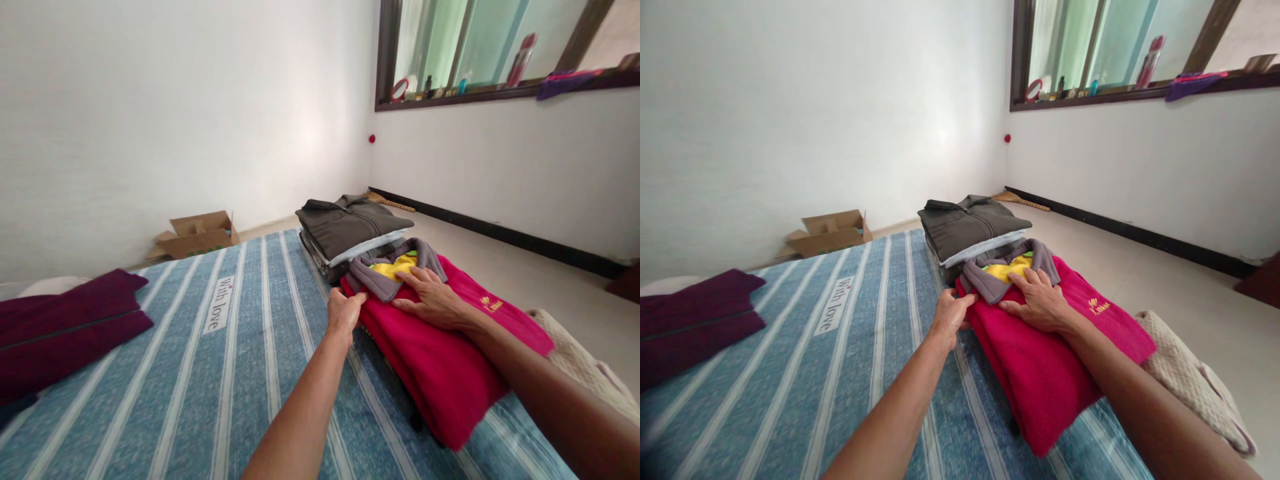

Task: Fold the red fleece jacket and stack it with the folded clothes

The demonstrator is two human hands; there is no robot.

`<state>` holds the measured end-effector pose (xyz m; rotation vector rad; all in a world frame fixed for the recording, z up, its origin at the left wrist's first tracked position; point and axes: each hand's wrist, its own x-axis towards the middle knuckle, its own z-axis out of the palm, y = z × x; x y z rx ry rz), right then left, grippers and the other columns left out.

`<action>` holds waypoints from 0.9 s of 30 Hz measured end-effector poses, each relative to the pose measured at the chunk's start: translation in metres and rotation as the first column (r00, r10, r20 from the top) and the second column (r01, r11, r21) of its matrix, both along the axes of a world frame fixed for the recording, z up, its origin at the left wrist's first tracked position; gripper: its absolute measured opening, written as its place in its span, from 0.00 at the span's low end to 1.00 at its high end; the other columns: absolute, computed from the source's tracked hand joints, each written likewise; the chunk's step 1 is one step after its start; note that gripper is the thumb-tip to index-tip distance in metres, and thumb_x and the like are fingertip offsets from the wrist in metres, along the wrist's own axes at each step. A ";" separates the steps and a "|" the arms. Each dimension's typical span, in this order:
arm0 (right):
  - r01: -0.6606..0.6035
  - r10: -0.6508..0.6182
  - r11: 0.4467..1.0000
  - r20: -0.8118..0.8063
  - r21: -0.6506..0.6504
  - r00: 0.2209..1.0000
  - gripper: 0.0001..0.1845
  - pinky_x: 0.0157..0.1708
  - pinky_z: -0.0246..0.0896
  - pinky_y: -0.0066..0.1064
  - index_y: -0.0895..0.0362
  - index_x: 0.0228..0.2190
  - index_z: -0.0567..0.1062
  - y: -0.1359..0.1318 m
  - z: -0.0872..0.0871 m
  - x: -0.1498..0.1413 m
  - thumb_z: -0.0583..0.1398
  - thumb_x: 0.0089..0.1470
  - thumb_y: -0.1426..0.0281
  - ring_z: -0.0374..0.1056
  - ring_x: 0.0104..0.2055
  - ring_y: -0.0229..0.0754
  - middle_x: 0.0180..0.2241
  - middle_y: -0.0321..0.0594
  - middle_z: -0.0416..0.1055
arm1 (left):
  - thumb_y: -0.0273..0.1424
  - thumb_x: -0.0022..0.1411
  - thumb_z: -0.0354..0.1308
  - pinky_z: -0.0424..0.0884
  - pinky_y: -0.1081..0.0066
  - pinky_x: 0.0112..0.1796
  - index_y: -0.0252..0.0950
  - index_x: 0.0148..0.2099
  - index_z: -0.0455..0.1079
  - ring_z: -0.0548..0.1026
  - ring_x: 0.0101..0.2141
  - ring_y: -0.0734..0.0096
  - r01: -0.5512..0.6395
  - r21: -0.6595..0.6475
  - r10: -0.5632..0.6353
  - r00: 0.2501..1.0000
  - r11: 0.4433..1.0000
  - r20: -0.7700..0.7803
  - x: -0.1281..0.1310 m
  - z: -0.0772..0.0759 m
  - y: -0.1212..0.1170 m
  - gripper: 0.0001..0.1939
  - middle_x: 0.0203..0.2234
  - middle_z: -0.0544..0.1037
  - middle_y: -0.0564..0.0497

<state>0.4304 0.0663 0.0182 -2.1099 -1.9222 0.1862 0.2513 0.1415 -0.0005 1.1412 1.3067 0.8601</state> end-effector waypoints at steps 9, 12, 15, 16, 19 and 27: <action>-0.012 0.013 1.000 0.038 -0.008 0.999 0.33 0.53 0.49 0.50 0.45 0.57 0.59 0.004 -0.010 0.008 0.51 0.53 0.47 0.47 0.60 0.56 0.59 0.42 0.53 | 0.33 0.48 0.63 0.67 0.72 0.24 0.35 0.51 0.61 0.75 0.28 0.63 0.013 0.017 -0.013 0.999 1.000 0.046 -0.016 0.008 -0.018 0.27 0.32 0.76 0.45; -0.021 0.021 1.000 0.048 -0.010 0.999 0.36 0.54 0.48 0.48 0.48 0.58 0.58 0.006 -0.012 0.012 0.50 0.52 0.46 0.47 0.60 0.55 0.59 0.44 0.53 | 0.32 0.49 0.61 0.67 0.72 0.24 0.34 0.43 0.65 0.75 0.29 0.63 0.058 0.041 -0.060 0.997 0.997 0.041 -0.038 0.014 -0.031 0.18 0.31 0.76 0.45; -0.036 0.037 0.999 0.054 -0.008 0.998 0.36 0.55 0.48 0.46 0.49 0.58 0.58 0.007 -0.012 0.013 0.50 0.53 0.46 0.48 0.60 0.54 0.59 0.44 0.54 | 0.30 0.50 0.59 0.66 0.73 0.23 0.34 0.35 0.67 0.76 0.28 0.65 0.121 0.069 -0.123 0.992 0.990 0.017 -0.066 0.016 -0.044 0.09 0.29 0.75 0.46; -0.043 0.043 0.999 0.057 -0.008 0.997 0.36 0.55 0.47 0.45 0.50 0.58 0.58 0.007 -0.011 0.014 0.50 0.53 0.46 0.48 0.60 0.54 0.58 0.44 0.55 | 0.30 0.50 0.59 0.66 0.73 0.23 0.34 0.33 0.67 0.76 0.27 0.65 0.144 0.077 -0.145 0.989 0.987 0.008 -0.077 0.016 -0.048 0.07 0.28 0.75 0.46; -0.073 0.074 0.997 0.077 -0.017 0.994 0.37 0.56 0.46 0.44 0.54 0.57 0.60 0.009 -0.008 0.013 0.50 0.53 0.46 0.50 0.60 0.53 0.57 0.46 0.58 | 0.30 0.50 0.58 0.65 0.74 0.23 0.34 0.31 0.67 0.75 0.25 0.67 0.203 0.104 -0.201 0.979 0.974 -0.029 -0.110 0.016 -0.060 0.06 0.26 0.76 0.47; -0.097 0.097 0.995 0.129 -0.002 0.987 0.37 0.56 0.48 0.41 0.59 0.56 0.61 0.008 0.008 0.009 0.52 0.53 0.49 0.55 0.58 0.51 0.56 0.49 0.60 | 0.37 0.47 0.58 0.65 0.74 0.24 0.35 0.31 0.68 0.75 0.25 0.67 0.228 0.183 -0.187 0.958 0.956 -0.216 -0.203 0.018 -0.083 0.10 0.21 0.75 0.52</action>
